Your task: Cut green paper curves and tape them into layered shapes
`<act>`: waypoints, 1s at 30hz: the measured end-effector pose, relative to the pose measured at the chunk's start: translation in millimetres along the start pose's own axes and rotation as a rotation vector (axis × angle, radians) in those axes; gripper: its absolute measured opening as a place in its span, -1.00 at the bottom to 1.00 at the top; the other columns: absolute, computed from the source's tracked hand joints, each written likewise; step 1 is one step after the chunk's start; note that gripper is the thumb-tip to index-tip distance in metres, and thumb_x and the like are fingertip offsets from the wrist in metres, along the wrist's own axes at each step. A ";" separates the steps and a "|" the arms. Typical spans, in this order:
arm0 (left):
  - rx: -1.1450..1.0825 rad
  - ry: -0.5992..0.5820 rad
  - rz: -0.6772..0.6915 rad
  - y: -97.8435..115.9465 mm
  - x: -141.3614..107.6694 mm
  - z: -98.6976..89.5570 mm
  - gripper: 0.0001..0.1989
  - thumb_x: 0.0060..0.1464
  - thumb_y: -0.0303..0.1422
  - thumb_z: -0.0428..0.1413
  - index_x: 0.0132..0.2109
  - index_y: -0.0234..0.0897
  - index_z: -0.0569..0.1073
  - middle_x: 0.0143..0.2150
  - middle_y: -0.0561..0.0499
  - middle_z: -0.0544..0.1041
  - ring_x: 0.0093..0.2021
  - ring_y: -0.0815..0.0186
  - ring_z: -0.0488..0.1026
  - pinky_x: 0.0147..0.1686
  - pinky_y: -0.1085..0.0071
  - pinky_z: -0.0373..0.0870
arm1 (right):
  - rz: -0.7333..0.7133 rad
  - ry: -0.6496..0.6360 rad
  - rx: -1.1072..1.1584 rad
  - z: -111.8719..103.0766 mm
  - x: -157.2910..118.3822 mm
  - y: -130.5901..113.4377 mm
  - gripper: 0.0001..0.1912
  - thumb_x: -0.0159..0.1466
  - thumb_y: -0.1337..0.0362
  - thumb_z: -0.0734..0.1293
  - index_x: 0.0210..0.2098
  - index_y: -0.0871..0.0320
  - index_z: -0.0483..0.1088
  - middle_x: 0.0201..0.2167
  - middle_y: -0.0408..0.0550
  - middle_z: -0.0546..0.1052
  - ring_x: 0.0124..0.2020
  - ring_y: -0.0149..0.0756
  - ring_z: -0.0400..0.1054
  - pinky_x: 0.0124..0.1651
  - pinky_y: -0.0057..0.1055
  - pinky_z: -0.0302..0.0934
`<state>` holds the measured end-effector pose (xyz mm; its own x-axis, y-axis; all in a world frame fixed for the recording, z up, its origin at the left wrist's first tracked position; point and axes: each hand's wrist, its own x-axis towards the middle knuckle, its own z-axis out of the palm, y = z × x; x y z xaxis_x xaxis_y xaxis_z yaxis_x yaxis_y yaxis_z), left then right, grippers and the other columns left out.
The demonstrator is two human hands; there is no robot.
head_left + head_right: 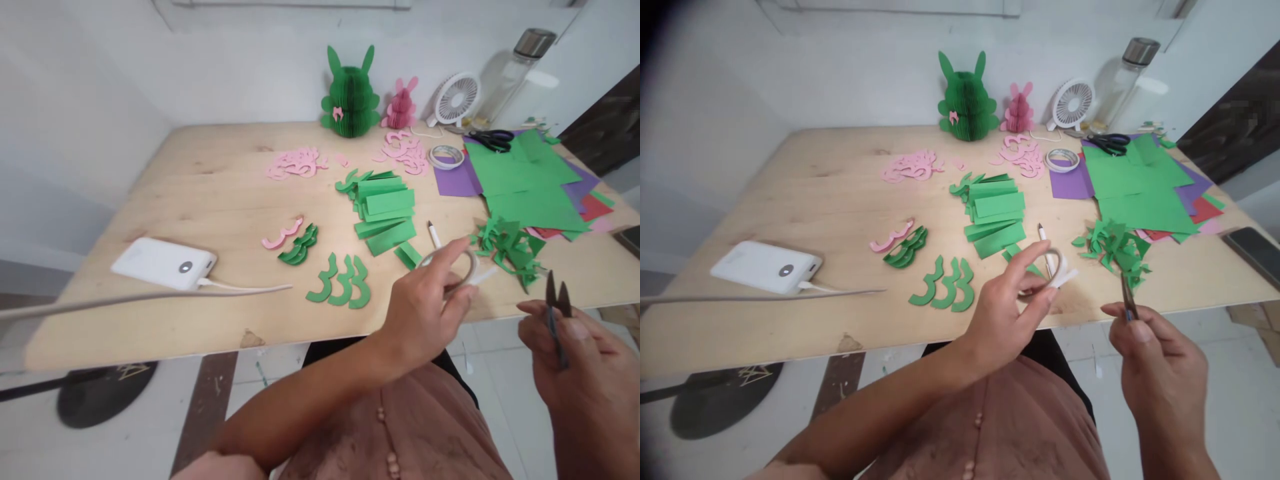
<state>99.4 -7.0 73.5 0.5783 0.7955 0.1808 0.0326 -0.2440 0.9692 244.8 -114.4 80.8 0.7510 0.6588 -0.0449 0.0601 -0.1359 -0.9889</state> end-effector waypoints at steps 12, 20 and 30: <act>0.870 -0.115 0.293 -48.0 94.7 49.1 -0.42 0.16 -0.45 0.00 0.31 -0.31 0.10 -0.41 -0.06 0.54 -0.31 0.16 0.48 -0.19 0.25 0.23 | 0.045 0.067 0.021 -6.4 4.5 6.5 -0.75 0.10 0.11 0.42 -0.36 0.18 0.53 -0.66 -0.16 0.18 -0.60 -0.45 -0.01 -0.58 -0.40 -0.33; 1.004 -0.117 0.363 -43.1 111.3 67.8 -0.48 0.22 -0.44 -0.06 0.30 -0.31 0.10 -0.47 0.02 0.52 -0.36 0.23 0.46 -0.21 0.27 0.17 | -0.007 0.071 -0.003 -10.9 7.0 14.4 -0.70 0.08 0.07 0.41 -0.34 0.19 0.53 -0.67 -0.20 0.20 -0.60 -0.47 0.01 -0.56 -0.46 -0.25; 0.844 -0.119 0.253 -51.0 110.0 74.8 -0.53 0.20 -0.43 -0.05 0.25 -0.27 0.22 -0.50 0.00 0.54 -0.45 0.20 0.46 -0.21 0.25 0.19 | -0.024 0.029 -0.106 -13.0 6.0 17.9 -0.72 0.15 0.06 0.37 -0.32 0.15 0.52 -0.65 -0.17 0.21 -0.60 -0.44 0.04 -0.58 -0.42 -0.24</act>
<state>222.4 51.5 31.4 0.7292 0.6107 0.3087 0.4550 -0.7697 0.4479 258.9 -122.5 64.7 0.7670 0.6414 -0.0159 0.1466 -0.1992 -0.9689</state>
